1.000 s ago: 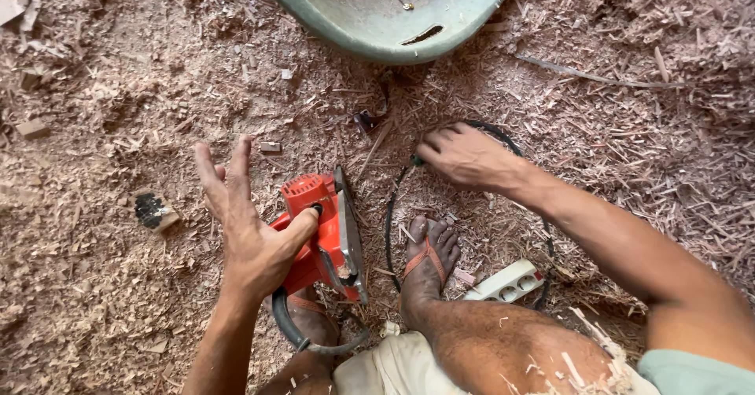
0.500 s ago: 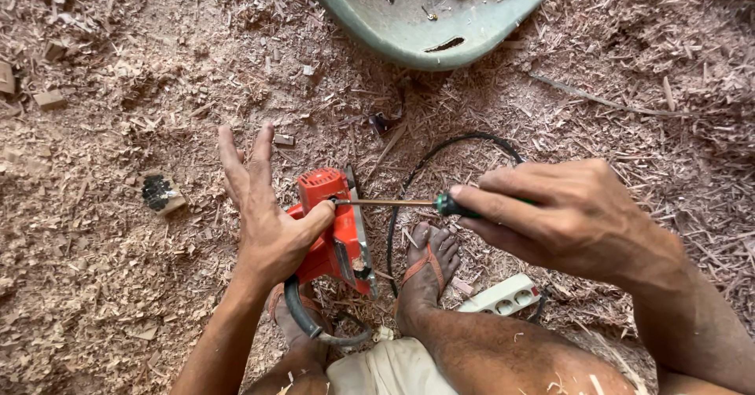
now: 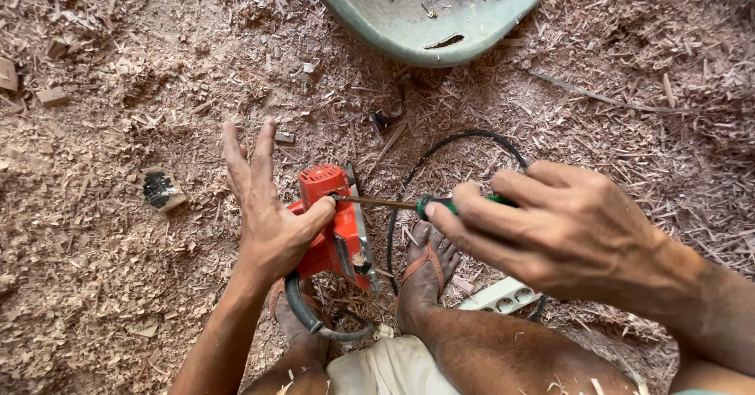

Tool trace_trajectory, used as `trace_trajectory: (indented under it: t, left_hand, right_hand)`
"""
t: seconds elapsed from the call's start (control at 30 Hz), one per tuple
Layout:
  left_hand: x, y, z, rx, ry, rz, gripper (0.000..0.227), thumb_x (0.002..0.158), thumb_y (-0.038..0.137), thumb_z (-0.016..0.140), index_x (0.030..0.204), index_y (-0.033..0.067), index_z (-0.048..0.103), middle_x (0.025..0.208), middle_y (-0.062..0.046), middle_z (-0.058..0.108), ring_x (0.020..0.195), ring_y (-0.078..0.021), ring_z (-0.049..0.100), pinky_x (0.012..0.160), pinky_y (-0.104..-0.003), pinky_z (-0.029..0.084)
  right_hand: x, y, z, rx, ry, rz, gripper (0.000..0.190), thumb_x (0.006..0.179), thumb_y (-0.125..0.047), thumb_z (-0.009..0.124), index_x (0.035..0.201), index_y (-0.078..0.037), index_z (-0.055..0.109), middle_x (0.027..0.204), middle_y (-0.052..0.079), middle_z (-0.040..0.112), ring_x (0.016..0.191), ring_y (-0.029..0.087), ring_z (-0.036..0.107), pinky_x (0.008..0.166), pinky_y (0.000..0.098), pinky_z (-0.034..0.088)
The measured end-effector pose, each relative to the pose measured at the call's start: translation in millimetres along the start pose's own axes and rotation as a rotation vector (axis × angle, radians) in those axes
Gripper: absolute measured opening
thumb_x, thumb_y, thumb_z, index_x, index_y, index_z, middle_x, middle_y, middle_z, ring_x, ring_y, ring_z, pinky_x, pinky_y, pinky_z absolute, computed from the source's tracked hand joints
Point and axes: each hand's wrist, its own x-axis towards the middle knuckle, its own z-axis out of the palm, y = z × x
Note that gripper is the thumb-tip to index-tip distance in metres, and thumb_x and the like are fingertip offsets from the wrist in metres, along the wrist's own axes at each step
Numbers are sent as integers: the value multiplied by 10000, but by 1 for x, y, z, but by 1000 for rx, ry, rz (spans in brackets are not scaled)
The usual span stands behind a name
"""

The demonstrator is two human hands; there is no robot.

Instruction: The person sits on a wood-shaving-covered floor and uses a screwdriver to adjust and tighten screws on a red electric planer. They repeatedly pick up small metal parts from a green basin and insert them into the tool, then secure them with the screwdriver.

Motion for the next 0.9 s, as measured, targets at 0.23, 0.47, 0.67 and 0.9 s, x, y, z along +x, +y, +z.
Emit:
trace_trajectory:
  t: [0.23, 0.47, 0.67, 0.9]
  left_hand:
    - [1, -8, 0, 6, -5, 13, 1199, 624, 322, 788, 1663, 164, 210, 1726, -242, -85, 1626, -423, -28, 1271, -674, 112]
    - [3, -8, -2, -110, -38, 35, 1139, 665, 307, 839, 1638, 160, 265, 1725, -245, -36, 1617, -421, 76, 1265, -624, 196]
    - [4, -5, -4, -151, -40, 39, 1104, 659, 246, 864, 1613, 139, 319, 1721, -232, 26, 1609, -405, 118, 1276, -558, 200]
    - [3, -7, -1, -188, -40, 12, 1079, 662, 246, 859, 1595, 113, 333, 1714, -226, 37, 1602, -394, 99, 1275, -543, 177]
  right_hand:
    - [19, -14, -24, -101, 30, -97, 309, 943, -216, 661, 1208, -71, 727, 1065, 52, 688, 768, 134, 613, 533, 247, 457]
    - [33, -27, -36, -168, -114, -181, 260, 887, -187, 638, 936, 55, 719, 1054, 84, 679, 777, 158, 618, 520, 259, 441]
    - [51, -31, -46, -169, -84, -189, 285, 892, -227, 616, 845, 41, 700, 970, 97, 638, 721, 174, 581, 519, 286, 440]
    - [73, -33, -59, -186, -299, -263, 298, 772, -239, 660, 660, 33, 703, 958, 103, 659, 646, 172, 610, 437, 284, 483]
